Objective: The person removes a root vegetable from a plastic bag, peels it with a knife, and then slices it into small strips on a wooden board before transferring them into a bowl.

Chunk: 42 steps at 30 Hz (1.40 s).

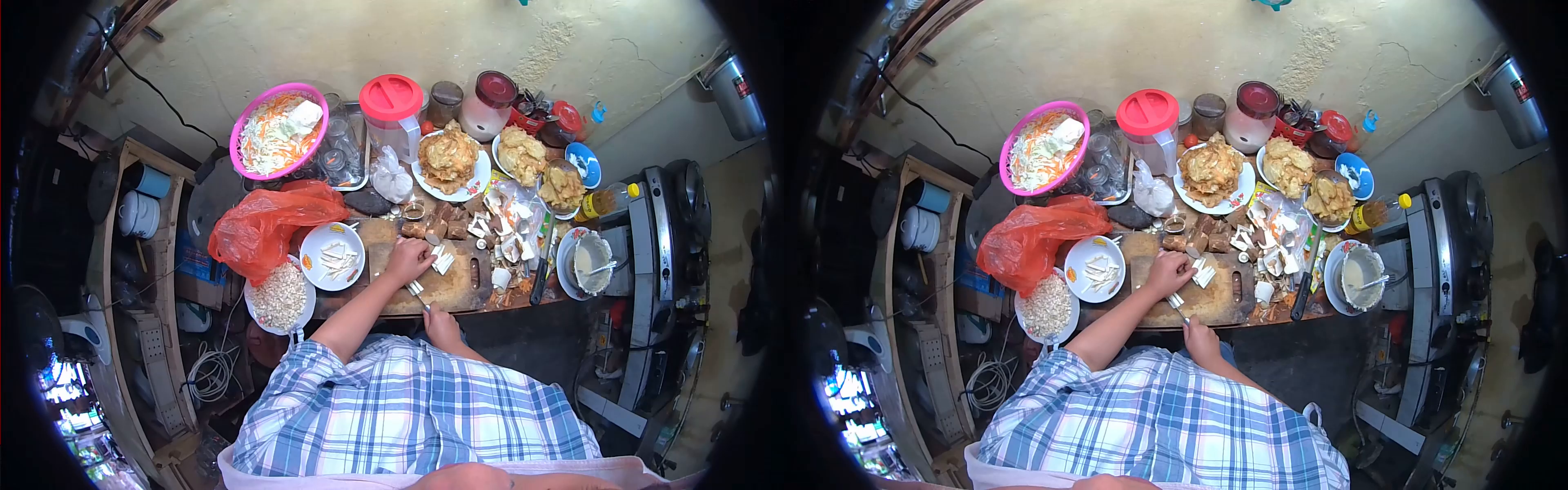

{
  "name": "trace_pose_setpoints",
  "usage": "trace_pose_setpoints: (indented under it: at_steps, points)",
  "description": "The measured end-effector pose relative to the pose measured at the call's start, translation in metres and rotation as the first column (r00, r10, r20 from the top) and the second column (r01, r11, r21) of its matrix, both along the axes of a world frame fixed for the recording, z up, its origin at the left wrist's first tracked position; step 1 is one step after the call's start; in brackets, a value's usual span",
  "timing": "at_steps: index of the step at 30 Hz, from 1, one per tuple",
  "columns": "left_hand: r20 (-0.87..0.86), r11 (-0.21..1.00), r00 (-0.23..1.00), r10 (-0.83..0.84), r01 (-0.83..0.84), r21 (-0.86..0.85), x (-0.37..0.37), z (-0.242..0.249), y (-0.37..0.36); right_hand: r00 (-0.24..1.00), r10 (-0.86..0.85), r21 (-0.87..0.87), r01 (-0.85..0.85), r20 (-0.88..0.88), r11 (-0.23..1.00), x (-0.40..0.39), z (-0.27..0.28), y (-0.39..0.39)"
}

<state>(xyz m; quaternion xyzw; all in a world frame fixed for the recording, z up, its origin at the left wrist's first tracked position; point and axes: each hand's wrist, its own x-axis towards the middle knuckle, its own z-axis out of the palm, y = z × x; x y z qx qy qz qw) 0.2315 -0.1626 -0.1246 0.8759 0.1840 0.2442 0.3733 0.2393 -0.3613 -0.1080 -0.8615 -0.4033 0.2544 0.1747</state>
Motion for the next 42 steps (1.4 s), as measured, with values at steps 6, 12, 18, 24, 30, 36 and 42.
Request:
trace_pose_setpoints:
  at_steps: [6,12,18,24,30,36,42]
  points:
    - [0.023,1.0,1.0,0.006,-0.005,-0.02,-0.001,-0.004,0.001,1.0,0.004,-0.002,-0.004,0.005,1.0,0.001,-0.001,0.0]
    - [-0.02,1.0,1.0,0.016,-0.016,-0.02,-0.001,-0.007,0.002,0.999,0.028,0.016,-0.029,0.037,0.999,0.001,0.001,0.001]
    - [0.048,0.999,0.999,-0.004,0.002,0.046,0.0,-0.009,0.003,0.993,0.053,0.037,-0.057,0.102,0.998,0.0,-0.004,0.0]
    - [-0.017,0.997,1.0,-0.017,0.015,-0.079,-0.005,0.0,0.001,0.991,0.07,0.03,-0.074,0.111,0.997,0.004,0.005,-0.002]
    - [0.065,0.952,0.982,0.178,-0.155,-0.263,-0.036,0.016,-0.003,0.994,-0.008,0.08,0.017,-0.108,0.997,0.014,0.013,-0.014]
    - [-0.072,0.987,0.996,-0.057,0.067,0.144,-0.082,0.024,-0.024,0.973,-0.083,0.315,0.15,-0.215,0.937,0.036,0.011,-0.032]
    - [-0.425,0.859,0.898,-0.112,0.303,0.412,-0.08,0.011,-0.044,0.952,-0.115,0.29,0.2,-0.284,0.936,0.047,0.02,-0.033]
